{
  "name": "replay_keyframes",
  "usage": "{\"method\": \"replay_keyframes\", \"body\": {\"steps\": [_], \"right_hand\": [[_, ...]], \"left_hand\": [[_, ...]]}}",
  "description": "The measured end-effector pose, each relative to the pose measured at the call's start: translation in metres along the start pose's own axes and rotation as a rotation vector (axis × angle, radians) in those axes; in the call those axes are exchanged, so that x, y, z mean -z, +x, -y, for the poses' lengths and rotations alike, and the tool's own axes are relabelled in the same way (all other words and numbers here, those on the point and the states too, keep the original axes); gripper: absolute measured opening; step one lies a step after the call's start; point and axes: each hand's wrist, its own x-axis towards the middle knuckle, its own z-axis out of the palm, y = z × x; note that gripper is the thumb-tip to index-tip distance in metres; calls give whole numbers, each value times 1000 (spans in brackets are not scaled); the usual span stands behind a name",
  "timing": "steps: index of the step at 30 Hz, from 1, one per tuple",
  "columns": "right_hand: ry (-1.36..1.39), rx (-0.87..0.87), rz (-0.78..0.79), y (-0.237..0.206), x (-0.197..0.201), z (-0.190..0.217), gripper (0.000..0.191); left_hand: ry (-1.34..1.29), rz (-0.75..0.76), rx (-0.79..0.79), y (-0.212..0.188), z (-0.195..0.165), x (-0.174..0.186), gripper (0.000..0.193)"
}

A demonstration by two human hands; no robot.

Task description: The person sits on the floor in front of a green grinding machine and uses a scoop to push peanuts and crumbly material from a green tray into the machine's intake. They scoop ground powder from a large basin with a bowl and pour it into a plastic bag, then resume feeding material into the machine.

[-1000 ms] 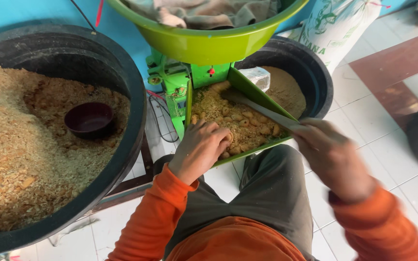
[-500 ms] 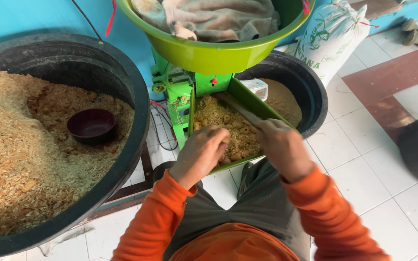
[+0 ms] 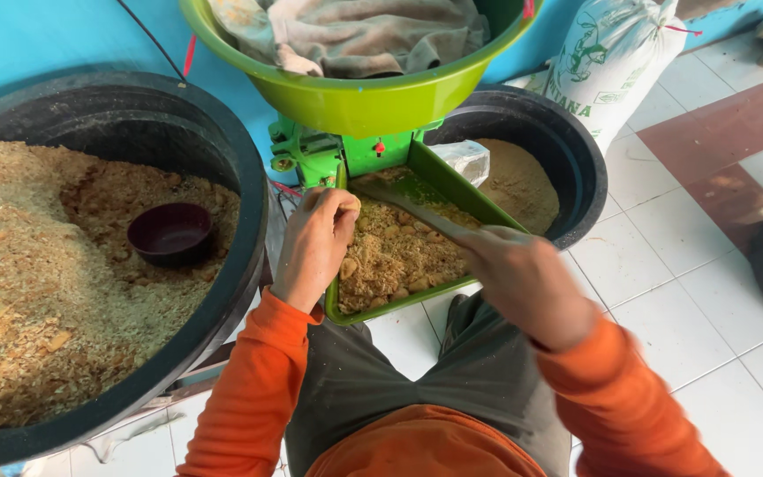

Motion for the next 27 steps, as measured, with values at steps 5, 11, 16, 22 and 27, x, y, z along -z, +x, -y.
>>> {"method": "replay_keyframes", "body": {"steps": [5, 11, 16, 22, 27], "right_hand": [[-190, -83, -49, 16, -54, -26, 21], [-198, -74, -89, -35, 39, -21, 20], [-164, -249, 40, -23, 89, 20, 25], [-174, -126, 32, -18, 70, 13, 25], [-289, -70, -25, -3, 49, 13, 20]], "left_hand": [[39, 43, -8, -4, 2, -3, 17], [100, 137, -61, 21, 30, -30, 12], [115, 387, -166, 36, 63, -61, 24], [331, 429, -282, 15, 71, -57, 17], [307, 513, -191, 14, 58, -47, 18]]}}
